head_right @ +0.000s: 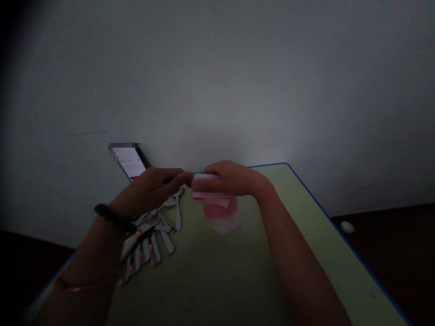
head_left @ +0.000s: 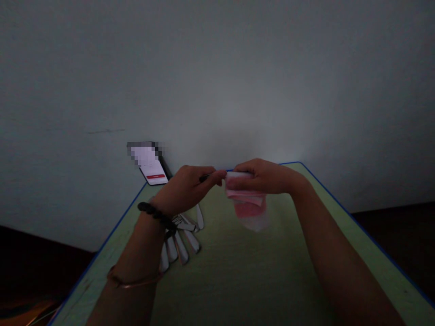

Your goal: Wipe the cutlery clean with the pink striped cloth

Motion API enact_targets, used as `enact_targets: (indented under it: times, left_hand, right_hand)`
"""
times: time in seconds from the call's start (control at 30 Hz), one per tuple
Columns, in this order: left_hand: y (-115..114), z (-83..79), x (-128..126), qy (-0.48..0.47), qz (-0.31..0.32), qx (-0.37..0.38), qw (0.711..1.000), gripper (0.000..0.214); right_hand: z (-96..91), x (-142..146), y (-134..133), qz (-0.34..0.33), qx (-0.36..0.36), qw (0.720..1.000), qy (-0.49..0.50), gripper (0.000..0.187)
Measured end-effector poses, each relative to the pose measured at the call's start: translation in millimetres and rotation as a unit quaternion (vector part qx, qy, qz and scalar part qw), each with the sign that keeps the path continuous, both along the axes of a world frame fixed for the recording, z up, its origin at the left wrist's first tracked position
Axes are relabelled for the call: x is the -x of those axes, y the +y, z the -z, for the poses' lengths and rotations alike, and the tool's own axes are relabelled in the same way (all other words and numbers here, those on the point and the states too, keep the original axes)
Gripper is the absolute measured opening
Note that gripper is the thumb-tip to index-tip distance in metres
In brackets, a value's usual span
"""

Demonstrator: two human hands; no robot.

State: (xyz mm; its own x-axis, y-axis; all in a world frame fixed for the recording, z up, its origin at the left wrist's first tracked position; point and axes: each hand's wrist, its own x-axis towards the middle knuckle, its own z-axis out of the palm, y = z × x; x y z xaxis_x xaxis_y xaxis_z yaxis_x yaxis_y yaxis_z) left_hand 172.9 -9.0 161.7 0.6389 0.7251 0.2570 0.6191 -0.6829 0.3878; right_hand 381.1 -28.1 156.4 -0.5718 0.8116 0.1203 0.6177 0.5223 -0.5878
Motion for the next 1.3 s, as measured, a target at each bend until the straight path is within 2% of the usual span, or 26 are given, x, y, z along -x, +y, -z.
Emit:
enact_targets:
  times: [0.17,0.4,0.57,0.83,1.3]
  left_hand:
    - [3,1.7,14,-0.028,-0.029,0.022,0.999,0.042]
    - [2,-2.0,14,-0.042,-0.057,-0.008,0.997,0.041]
    - [-2,-3.0,7,-0.045,-0.047,-0.032,0.997,0.041]
    - [-4,-3.7,5,-0.045,-0.040,-0.029,0.998,0.041]
    - [-12,-10.8,2,-0.018,-0.026,-0.035,0.999,0.037]
  right_hand:
    - [-1.0,-11,-2,0.032,0.031,0.999,0.014,0.041]
    - [0.1,-11,-1,0.039,0.008,0.999,0.022,0.042]
    - [-2.5,-4,-3,0.033,0.009,0.999,0.016,0.045]
    - [-4.5,0,-6,0.019,0.014,0.999,0.023,0.039]
    - [-3.3,8,-5,-0.017,0.013,0.999,0.026,0.044]
